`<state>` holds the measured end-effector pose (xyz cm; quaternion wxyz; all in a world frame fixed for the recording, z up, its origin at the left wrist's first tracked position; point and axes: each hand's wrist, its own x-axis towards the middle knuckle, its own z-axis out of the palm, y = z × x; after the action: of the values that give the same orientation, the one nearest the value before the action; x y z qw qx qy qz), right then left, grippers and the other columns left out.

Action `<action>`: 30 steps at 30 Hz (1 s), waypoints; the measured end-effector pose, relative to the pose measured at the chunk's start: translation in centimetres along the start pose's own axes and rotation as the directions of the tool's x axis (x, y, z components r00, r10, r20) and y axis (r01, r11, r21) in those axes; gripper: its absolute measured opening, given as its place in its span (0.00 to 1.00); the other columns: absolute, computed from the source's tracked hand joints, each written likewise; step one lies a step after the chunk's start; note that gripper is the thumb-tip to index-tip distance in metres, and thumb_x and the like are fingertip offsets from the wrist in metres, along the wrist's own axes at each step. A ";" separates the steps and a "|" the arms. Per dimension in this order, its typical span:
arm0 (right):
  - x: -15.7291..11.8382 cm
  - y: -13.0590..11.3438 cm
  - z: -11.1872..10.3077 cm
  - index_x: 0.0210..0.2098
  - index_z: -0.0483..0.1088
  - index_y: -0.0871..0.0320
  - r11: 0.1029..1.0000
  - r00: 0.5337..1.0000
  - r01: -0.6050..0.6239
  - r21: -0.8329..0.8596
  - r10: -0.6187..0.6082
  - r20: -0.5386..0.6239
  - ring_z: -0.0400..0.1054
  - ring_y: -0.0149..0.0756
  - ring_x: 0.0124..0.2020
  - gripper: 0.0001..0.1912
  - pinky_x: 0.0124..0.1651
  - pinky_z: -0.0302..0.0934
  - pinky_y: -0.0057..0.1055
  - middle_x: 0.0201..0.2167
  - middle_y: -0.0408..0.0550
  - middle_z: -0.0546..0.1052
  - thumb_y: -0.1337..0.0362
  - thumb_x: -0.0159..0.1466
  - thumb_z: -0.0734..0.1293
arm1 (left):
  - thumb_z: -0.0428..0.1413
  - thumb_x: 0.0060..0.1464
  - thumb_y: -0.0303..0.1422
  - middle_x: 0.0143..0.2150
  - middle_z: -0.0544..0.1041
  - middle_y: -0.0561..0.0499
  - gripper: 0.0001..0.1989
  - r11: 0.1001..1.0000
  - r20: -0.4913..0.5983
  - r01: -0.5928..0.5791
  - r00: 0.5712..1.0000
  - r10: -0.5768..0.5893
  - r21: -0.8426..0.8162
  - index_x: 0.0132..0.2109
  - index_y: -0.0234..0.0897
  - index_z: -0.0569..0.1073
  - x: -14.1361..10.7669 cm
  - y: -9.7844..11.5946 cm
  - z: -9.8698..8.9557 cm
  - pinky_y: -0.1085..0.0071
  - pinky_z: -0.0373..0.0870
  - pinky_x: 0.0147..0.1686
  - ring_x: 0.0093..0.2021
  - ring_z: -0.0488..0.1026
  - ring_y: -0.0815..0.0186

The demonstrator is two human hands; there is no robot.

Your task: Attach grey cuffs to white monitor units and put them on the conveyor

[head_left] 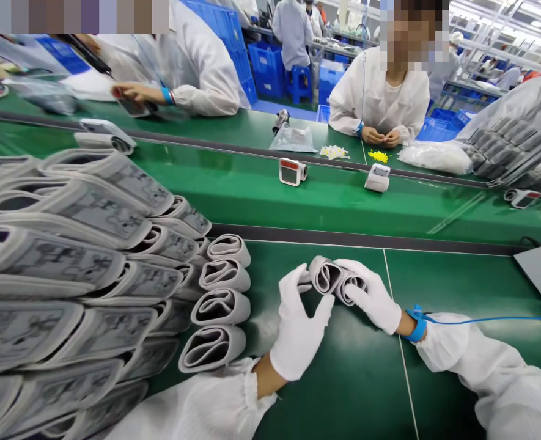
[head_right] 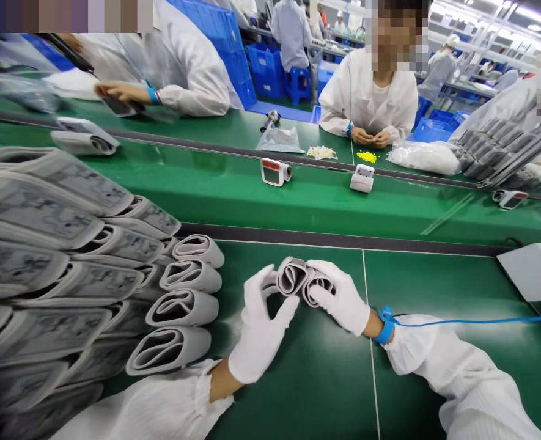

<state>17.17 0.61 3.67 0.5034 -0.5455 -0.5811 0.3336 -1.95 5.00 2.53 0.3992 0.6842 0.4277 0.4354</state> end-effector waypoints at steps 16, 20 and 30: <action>-0.3 0.0 -0.6 0.72 0.58 0.47 0.999 0.989 -0.030 0.020 0.032 -0.142 0.63 0.51 0.69 0.31 0.72 0.55 0.54 0.68 0.51 0.68 0.49 0.74 0.64 | 0.61 0.57 0.38 0.59 0.75 0.42 0.33 0.940 0.275 0.268 0.939 -0.206 -0.209 0.68 0.41 0.62 0.9 1.6 -0.1 0.50 0.73 0.57 0.54 0.77 0.54; 0.0 0.2 -0.7 0.71 0.62 0.49 0.996 0.979 -0.050 0.067 0.062 -0.195 0.68 0.52 0.65 0.28 0.71 0.57 0.57 0.64 0.53 0.72 0.48 0.75 0.61 | 0.62 0.56 0.37 0.63 0.72 0.39 0.34 0.962 0.266 0.209 0.951 -0.158 -0.175 0.67 0.40 0.63 0.9 1.6 0.0 0.51 0.71 0.59 0.59 0.73 0.52; -1.2 0.0 -1.1 0.76 0.50 0.48 0.968 0.974 0.210 -0.134 -0.219 -0.052 0.63 0.53 0.69 0.35 0.70 0.59 0.55 0.70 0.54 0.65 0.48 0.75 0.61 | 0.60 0.56 0.35 0.64 0.74 0.41 0.32 0.970 0.268 0.143 0.959 -0.087 -0.195 0.66 0.39 0.63 0.8 1.3 -0.1 0.50 0.69 0.63 0.62 0.73 0.52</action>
<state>18.13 -0.75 3.66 0.5197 -0.5213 -0.6397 0.2211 -1.57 5.41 3.94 0.5469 0.6622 0.3624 0.3621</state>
